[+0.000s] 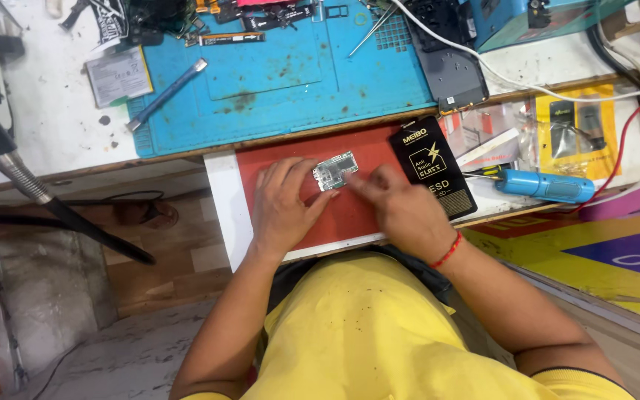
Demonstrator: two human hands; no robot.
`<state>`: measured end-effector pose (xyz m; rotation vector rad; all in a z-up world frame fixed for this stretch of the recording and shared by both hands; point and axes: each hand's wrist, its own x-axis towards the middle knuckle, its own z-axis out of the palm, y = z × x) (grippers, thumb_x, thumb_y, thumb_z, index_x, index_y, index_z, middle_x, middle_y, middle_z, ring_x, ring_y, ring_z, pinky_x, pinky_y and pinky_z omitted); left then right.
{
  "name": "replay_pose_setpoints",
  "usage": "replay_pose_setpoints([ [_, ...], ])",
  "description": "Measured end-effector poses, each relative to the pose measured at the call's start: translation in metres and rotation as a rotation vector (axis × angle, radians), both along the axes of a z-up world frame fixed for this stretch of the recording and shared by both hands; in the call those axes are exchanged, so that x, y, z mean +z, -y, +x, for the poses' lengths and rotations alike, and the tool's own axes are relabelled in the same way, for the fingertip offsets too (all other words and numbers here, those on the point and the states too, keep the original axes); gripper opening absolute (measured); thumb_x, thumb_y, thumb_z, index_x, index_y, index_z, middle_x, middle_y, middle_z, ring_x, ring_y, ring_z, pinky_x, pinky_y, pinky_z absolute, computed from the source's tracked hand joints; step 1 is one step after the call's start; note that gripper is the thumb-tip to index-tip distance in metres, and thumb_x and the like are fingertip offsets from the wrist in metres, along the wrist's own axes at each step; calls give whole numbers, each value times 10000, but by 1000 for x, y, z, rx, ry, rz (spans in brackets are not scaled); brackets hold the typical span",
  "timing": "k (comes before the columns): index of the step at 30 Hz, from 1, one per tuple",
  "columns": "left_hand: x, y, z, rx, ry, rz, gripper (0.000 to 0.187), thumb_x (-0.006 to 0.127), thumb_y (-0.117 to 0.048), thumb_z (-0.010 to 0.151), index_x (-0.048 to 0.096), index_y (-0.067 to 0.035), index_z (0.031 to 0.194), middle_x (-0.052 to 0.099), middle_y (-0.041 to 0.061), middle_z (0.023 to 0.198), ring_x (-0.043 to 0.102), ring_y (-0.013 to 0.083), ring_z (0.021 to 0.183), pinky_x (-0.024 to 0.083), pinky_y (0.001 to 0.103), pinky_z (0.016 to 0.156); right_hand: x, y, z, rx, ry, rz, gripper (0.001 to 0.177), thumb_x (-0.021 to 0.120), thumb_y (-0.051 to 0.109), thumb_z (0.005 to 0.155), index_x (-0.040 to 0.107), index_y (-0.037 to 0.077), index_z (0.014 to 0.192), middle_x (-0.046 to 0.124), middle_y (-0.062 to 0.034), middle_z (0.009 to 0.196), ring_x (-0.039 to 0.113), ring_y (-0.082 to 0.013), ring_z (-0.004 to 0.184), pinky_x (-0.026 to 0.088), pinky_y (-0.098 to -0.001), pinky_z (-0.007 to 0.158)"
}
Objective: The person cleans a red smartphone and a small circuit board using a toothbrush. They wipe the phone with a plastic bag and a black card, then scrub the circuit board with the toothbrush on a red mat.
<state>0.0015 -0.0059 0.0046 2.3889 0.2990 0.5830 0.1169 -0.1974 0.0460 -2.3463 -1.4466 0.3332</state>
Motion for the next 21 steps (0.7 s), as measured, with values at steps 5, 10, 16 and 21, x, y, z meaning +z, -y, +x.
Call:
replay_pose_setpoints([
  [5, -2, 0, -1, -6, 13, -8, 537, 914, -280, 759, 674, -73, 1193, 670, 79, 1141, 637, 293, 1092, 457, 448, 949, 2, -7, 2, -62, 19, -2, 569, 554, 15, 869, 649, 200, 1398, 657, -125, 1065, 672, -344, 637, 563, -448, 585],
  [10, -2, -2, -3, -7, 21, -10, 540, 911, -250, 742, 671, -70, 1191, 667, 87, 1150, 637, 297, 1101, 456, 447, 941, 1, -7, -1, -66, 0, -19, 534, 553, 17, 887, 673, 237, 1359, 663, -113, 1028, 683, -337, 648, 569, -445, 591],
  [16, -1, -2, -3, 0, 22, -4, 543, 917, -244, 731, 673, -69, 1184, 669, 86, 1149, 635, 299, 1099, 460, 444, 943, -2, -4, -1, -21, 9, 1, 553, 553, 6, 882, 667, 237, 1372, 659, -119, 1037, 673, -343, 638, 575, -437, 585],
  [21, 0, -2, -5, 8, 6, -8, 542, 909, -240, 732, 676, -63, 1188, 671, 86, 1152, 639, 298, 1100, 459, 440, 943, -1, -9, 0, -1, -8, -31, 542, 575, 34, 871, 659, 227, 1371, 651, -127, 1039, 665, -357, 623, 567, -453, 579],
])
